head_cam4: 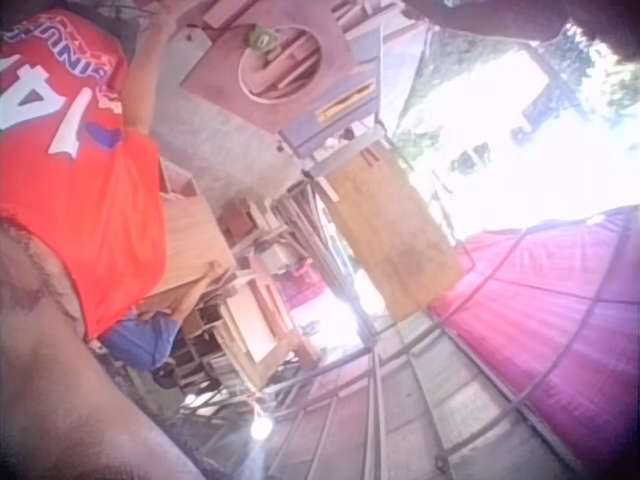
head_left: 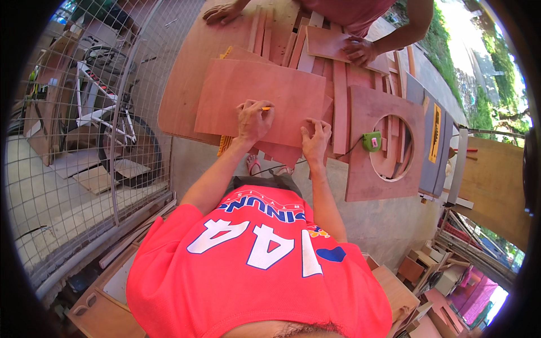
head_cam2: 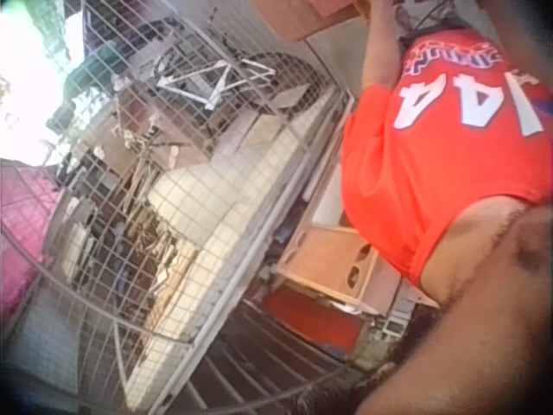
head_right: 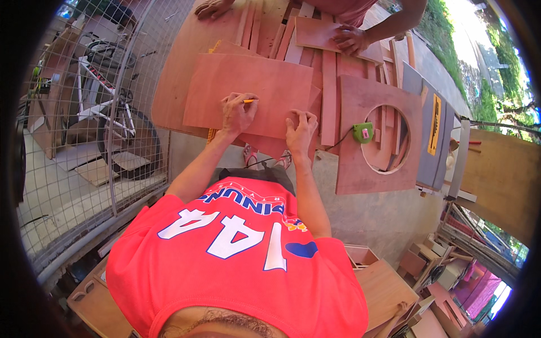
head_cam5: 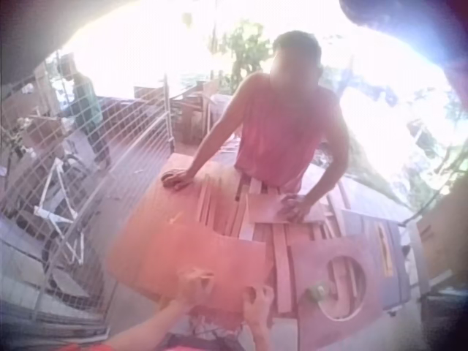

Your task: The person measures and marks a reddish-brown wooden board using a pencil and tape measure on a table saw. The person also handles a wooden piece with a circular cutout, placing it on the board and adjusting its position.

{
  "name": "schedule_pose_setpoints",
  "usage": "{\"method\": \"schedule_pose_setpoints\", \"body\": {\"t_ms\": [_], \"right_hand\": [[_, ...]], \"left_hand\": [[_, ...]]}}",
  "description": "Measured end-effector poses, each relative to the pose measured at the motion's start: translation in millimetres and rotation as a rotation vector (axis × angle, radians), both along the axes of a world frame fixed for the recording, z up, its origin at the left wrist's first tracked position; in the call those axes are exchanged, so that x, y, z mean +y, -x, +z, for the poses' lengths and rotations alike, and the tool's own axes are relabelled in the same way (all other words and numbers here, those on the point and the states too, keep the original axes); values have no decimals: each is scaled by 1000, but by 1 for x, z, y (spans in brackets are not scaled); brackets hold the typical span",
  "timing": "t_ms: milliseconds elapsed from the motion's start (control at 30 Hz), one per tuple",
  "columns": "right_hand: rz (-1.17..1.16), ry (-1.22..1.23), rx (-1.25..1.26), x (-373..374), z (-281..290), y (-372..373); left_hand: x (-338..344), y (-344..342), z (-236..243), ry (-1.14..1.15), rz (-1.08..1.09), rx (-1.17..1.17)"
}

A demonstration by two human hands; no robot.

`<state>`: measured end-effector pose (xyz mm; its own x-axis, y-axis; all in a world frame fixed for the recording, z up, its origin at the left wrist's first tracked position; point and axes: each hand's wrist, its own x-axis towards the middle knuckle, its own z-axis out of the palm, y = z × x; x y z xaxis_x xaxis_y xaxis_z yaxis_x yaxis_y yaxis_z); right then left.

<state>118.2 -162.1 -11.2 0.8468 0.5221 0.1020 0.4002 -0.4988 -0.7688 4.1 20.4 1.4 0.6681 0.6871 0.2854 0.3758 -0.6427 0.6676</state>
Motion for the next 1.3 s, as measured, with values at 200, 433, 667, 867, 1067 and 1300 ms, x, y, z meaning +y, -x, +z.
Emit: {"method": "schedule_pose_setpoints", "body": {"t_ms": [200, 433, 667, 867, 1067, 1300], "right_hand": [[1, 6, 11, 1, 1, -1], [-1, -3, 32, 0, 2, 0], [0, 13, 21, 0, 0, -1], [-2, 3, -6, 0, -1, -1], [-8, -10, 9, 0, -2, -1], [-5, 24, -51, -1, -2, -1]], "left_hand": [[-1, -3, 1, 6, -18, -15], [5, -14, 1, -2, -3, 0], [14, -26, -2, 11, 0, -5], [12, -26, -3, 7, -9, 6], [10, -28, -3, 30, 9, 8], [-7, -42, -2, -52, -19, -17]]}}
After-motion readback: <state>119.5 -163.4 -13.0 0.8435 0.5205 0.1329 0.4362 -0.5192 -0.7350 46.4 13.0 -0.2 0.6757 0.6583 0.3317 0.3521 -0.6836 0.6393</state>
